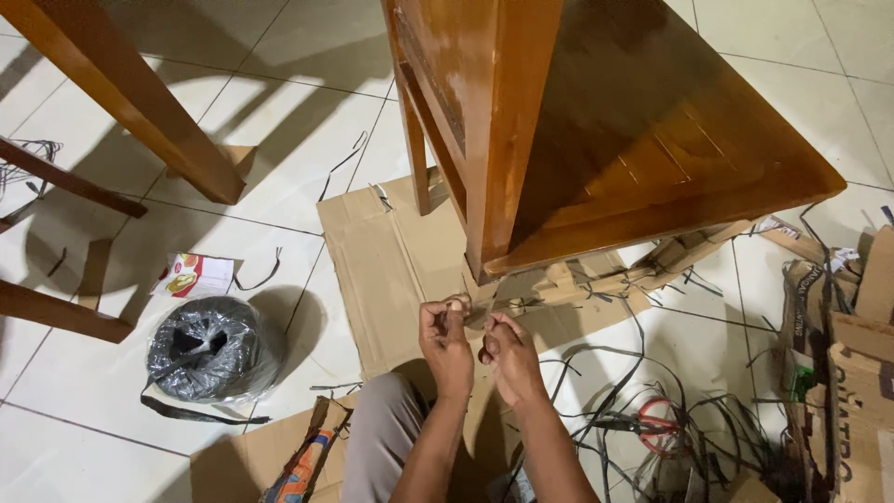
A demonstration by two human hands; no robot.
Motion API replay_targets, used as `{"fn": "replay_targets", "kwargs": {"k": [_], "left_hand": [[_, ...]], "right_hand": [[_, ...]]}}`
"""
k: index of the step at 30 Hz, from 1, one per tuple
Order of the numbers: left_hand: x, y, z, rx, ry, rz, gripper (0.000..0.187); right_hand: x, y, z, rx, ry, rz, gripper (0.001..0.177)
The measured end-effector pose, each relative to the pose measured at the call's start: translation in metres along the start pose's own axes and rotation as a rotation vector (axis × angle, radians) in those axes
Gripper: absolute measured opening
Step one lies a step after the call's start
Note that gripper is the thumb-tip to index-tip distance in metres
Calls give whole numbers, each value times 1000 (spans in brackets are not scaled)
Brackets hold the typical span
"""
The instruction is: Wrapping wooden chair legs with protective cardboard and securing them with plastic ties
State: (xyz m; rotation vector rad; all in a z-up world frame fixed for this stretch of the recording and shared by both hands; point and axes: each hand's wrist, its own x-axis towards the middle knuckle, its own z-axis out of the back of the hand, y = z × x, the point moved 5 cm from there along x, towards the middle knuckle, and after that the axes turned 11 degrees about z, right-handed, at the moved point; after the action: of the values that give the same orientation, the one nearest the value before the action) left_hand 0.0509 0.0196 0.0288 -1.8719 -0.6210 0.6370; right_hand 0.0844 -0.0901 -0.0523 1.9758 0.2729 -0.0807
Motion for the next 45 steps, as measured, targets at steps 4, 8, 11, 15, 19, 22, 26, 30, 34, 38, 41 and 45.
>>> {"fn": "replay_targets", "kwargs": {"k": [4, 8, 11, 15, 19, 22, 26, 30, 34, 38, 41, 45], "left_hand": [[7, 5, 4, 17, 55, -47, 16], [4, -6, 5, 76, 147, -38, 14], [1, -11, 6, 173, 175, -125, 14], [2, -2, 8, 220, 199, -251, 13], [0, 3, 10, 235, 173, -291, 12], [0, -1, 8, 357, 194, -412, 11], [2, 1, 14, 380, 247, -425, 13], [7, -5, 11, 325, 249, -357, 14], [6, -14, 6, 299, 270, -326, 13], [13, -3, 7, 218, 245, -262, 12], [15, -5, 8, 176, 259, -240, 13], [15, -7, 9, 165, 296, -229, 14]], "right_hand": [[10, 7, 3, 29, 54, -73, 8], [28, -5, 10, 151, -5, -180, 4], [34, -12, 11, 179, -40, -202, 5], [31, -14, 9, 168, -72, -199, 6], [30, -19, 11, 133, -91, -203, 5], [28, -16, 10, 82, -109, -187, 2], [21, -22, 11, 93, -103, -190, 3], [9, -3, 7, -70, -55, -34, 12], [-21, 51, -22, -268, -127, 35, 24], [-25, 45, -16, -594, -95, 145, 25], [-23, 40, -13, -649, -72, 210, 22], [-33, 54, -22, -710, -40, 294, 21]]}}
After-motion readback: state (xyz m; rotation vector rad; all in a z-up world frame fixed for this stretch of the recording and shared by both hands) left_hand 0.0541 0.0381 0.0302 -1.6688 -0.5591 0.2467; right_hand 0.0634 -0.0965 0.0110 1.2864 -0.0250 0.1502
